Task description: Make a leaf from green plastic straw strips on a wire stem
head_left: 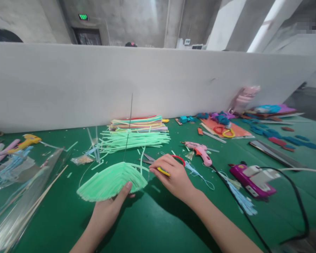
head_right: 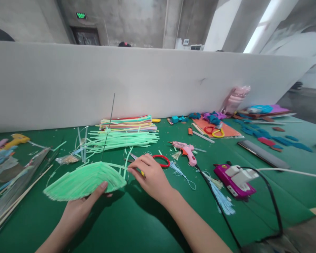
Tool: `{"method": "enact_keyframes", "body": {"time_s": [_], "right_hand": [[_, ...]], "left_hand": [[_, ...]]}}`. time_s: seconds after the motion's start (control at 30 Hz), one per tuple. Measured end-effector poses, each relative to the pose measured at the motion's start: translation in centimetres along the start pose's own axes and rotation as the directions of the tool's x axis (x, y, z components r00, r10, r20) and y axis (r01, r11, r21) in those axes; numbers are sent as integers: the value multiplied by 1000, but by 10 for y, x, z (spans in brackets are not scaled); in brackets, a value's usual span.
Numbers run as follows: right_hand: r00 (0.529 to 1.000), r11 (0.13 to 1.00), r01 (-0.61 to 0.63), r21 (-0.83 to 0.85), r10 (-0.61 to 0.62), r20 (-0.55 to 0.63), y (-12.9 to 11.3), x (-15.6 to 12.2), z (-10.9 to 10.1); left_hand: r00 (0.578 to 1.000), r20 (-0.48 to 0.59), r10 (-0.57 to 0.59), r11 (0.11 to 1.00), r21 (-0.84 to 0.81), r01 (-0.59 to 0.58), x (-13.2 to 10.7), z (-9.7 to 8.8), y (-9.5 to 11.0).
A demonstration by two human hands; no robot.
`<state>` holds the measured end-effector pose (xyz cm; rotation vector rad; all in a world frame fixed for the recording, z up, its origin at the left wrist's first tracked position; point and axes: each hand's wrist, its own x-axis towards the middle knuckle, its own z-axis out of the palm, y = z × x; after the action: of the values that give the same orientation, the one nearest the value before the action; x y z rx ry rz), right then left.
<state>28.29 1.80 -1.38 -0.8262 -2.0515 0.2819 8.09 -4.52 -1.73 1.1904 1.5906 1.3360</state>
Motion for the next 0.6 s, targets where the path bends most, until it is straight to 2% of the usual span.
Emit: {"method": "enact_keyframes", "body": {"time_s": [0.13,0.3,0.43,0.6], "right_hand": [[1000,1000,-26,9,26,4,-1,-1,-1],[999,1000,18,-13,-17,34,-3,-1,3],[1000,1000,-9,-28,10,27,0,-1,5],[999,1000,-24,-9,24,37,1,-2,2]], "left_hand": [[1000,-10,-26,996,-89,25,2,-1,3],[1000,-4,-15,1000,-13,15,1,-2,7],[1000,20,-15,1000,-7,16,1,-3,6],[990,-18,-142,973,-186,136,6,-4,5]]}}
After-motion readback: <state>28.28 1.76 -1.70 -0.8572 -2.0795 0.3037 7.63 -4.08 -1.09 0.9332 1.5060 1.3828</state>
